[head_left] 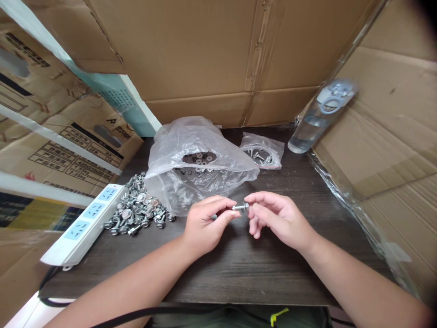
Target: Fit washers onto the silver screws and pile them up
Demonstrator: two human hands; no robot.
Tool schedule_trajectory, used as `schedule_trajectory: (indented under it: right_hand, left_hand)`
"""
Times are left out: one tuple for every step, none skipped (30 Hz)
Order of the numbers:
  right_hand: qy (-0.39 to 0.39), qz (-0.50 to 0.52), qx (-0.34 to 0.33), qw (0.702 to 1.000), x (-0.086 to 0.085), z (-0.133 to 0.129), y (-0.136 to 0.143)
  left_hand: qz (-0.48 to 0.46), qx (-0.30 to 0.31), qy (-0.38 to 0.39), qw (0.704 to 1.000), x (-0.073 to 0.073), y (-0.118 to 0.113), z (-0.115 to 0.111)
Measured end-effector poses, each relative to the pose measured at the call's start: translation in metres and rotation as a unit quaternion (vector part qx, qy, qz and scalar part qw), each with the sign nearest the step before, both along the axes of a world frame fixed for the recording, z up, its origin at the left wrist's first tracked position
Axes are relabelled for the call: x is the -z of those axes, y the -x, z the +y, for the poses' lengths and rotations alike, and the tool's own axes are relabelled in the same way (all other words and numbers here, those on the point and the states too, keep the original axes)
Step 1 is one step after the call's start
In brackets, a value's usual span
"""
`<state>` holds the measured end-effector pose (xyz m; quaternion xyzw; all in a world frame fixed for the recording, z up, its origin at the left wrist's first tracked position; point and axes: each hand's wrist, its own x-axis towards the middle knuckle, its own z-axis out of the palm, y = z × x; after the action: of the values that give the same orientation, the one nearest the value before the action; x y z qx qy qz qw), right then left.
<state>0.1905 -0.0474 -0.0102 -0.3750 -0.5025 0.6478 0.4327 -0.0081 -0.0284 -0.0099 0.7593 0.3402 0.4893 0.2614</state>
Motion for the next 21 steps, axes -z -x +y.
schedule_trajectory:
  right_hand:
    - [-0.008, 0.004, -0.001, 1.000, -0.0002, -0.0008, -0.0003]
    - [-0.015, 0.003, -0.001, 1.000, -0.0001, -0.0016, -0.0004]
    - [-0.018, -0.003, -0.001, 1.000, 0.0000, -0.0024, -0.0004]
    - [-0.018, -0.011, 0.001, 1.000, 0.0003, -0.0031, -0.0001]
    - [-0.014, -0.020, 0.004, 1.000, 0.0006, -0.0035, 0.0002]
    - [-0.010, -0.029, 0.006, 1.000, 0.0007, -0.0037, 0.0006]
    - [-0.006, -0.038, 0.004, 0.999, 0.0007, -0.0037, 0.0011]
    - [-0.005, -0.045, 0.002, 0.999, 0.0004, -0.0033, 0.0017]
    - [-0.005, -0.051, -0.002, 0.999, -0.0002, -0.0028, 0.0022]
    - [-0.006, -0.057, -0.008, 0.998, -0.0008, -0.0021, 0.0026]
    - [-0.008, -0.063, -0.015, 0.998, -0.0015, -0.0012, 0.0030]
    - [-0.008, -0.069, -0.022, 0.997, -0.0020, -0.0004, 0.0031]
    - [-0.005, -0.074, -0.028, 0.997, -0.0023, 0.0004, 0.0031]
    - [0.000, -0.078, -0.033, 0.996, -0.0023, 0.0011, 0.0027]
    - [0.006, -0.080, -0.035, 0.996, -0.0022, 0.0016, 0.0021]
    - [0.011, -0.079, -0.032, 0.996, -0.0018, 0.0019, 0.0013]
    - [0.014, -0.075, -0.027, 0.997, -0.0014, 0.0019, 0.0003]
    - [0.013, -0.068, -0.020, 0.997, -0.0010, 0.0018, -0.0006]
    - [0.008, -0.058, -0.012, 0.998, -0.0007, 0.0015, -0.0014]
    - [0.002, -0.047, -0.005, 0.999, -0.0005, 0.0012, -0.0019]
    - [-0.007, -0.035, 0.000, 0.999, -0.0003, 0.0008, -0.0020]
  left_hand:
    - [-0.002, -0.002, 0.006, 1.000, -0.0004, 0.0001, -0.0001]
    - [-0.003, -0.001, 0.010, 1.000, -0.0008, 0.0001, -0.0003]
    - [-0.003, 0.002, 0.012, 1.000, -0.0012, 0.0001, -0.0005]
    - [-0.003, 0.006, 0.010, 1.000, -0.0016, 0.0000, -0.0007]
    - [-0.003, 0.011, 0.006, 1.000, -0.0019, 0.0000, -0.0008]
    - [-0.001, 0.015, 0.000, 1.000, -0.0022, -0.0001, -0.0009]
    - [0.000, 0.017, -0.007, 1.000, -0.0022, -0.0002, -0.0009]
    - [0.002, 0.019, -0.015, 1.000, -0.0021, -0.0004, -0.0009]
    - [0.005, 0.020, -0.021, 1.000, -0.0018, -0.0005, -0.0008]
    - [0.006, 0.021, -0.029, 0.999, -0.0014, -0.0006, -0.0007]
    - [0.007, 0.022, -0.035, 0.999, -0.0008, -0.0007, -0.0006]
    - [0.007, 0.023, -0.042, 0.999, -0.0001, -0.0007, -0.0004]
    - [0.007, 0.025, -0.047, 0.999, 0.0005, -0.0007, -0.0003]
    - [0.007, 0.026, -0.051, 0.998, 0.0012, -0.0005, -0.0001]
    - [0.007, 0.026, -0.051, 0.998, 0.0017, -0.0003, 0.0000]
    - [0.005, 0.024, -0.049, 0.998, 0.0020, -0.0001, 0.0001]
    - [0.004, 0.021, -0.044, 0.999, 0.0022, 0.0003, 0.0002]
    - [0.002, 0.016, -0.037, 0.999, 0.0022, 0.0006, 0.0002]
    - [0.000, 0.011, -0.029, 1.000, 0.0021, 0.0008, 0.0002]
    - [-0.001, 0.005, -0.020, 1.000, 0.0019, 0.0010, 0.0002]
    - [-0.003, 0.001, -0.013, 1.000, 0.0016, 0.0010, 0.0001]
